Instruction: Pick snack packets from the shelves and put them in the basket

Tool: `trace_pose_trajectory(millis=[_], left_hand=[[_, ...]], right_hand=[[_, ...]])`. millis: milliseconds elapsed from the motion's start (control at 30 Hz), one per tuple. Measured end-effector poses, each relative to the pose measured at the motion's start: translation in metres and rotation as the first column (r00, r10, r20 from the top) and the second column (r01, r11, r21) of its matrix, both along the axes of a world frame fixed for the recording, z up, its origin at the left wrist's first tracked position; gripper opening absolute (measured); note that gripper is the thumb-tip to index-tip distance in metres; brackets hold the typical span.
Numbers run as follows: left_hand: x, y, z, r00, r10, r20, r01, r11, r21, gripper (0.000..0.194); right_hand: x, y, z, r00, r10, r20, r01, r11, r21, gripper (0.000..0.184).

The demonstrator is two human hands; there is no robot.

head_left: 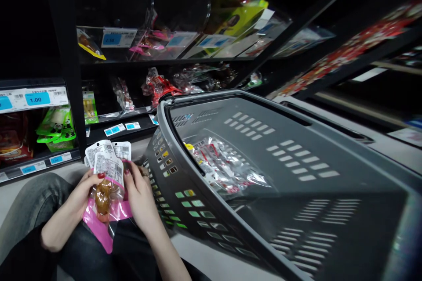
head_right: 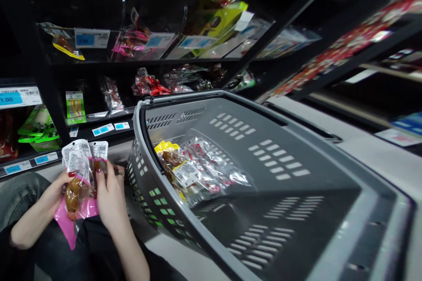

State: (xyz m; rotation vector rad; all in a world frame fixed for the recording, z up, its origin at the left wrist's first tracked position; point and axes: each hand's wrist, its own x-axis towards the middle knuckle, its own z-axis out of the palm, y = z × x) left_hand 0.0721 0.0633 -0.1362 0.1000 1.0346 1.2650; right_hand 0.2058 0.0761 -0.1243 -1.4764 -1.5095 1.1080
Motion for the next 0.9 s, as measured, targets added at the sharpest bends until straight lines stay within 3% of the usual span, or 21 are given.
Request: trace_pose_trajectory(millis=[133,233,333,433,567,767,900], left_hand=[[0.0,-0.002,0.002,1.0,0.022,0.017,-0.021,1.0,-0.011,0.026],[-0.002,-0.001,0.004,0.995,0.074,0.069,-0.07,0.996,-0.062,0.019],[-0.004,0.0,0.005,0.988,0.129,0.087,-0.12,0.987,-0.107,0.013],[-0.003,-0.002,0.004,0.986,0.164,-0.008,-0.164,0.986,-0.043,0.021],[0.0,-0.007,0.0,0.963,0.219,-0.154,-0.212,0.975,0.062,0.033],[0.001,-0.007,-0.007,0.95,0.198,-0.241,-0.18,0.979,0.094,0.039],[-0.001,-0.006,-0.007,0.949,0.121,-0.291,-0.084,0.987,0.136,0.049]], right_hand=[[0.005,0.003,0.003,0.997,0.053,-0.055,-0.054,0.998,-0.027,0.045],[0.009,0.0,0.008,0.998,-0.009,-0.067,0.005,0.998,-0.065,0.049],[0.008,-0.012,0.023,0.992,-0.11,0.057,0.102,0.987,0.126,0.043],[-0.002,-0.027,0.041,0.948,-0.141,0.286,0.014,0.915,0.403,0.033],[-0.016,-0.036,0.046,0.892,-0.101,0.441,-0.056,0.943,0.329,0.017],[-0.015,-0.029,0.03,0.995,0.005,0.096,-0.03,0.963,0.266,0.023],[-0.017,-0.03,0.027,0.978,-0.038,-0.203,0.079,0.977,0.198,0.018]])
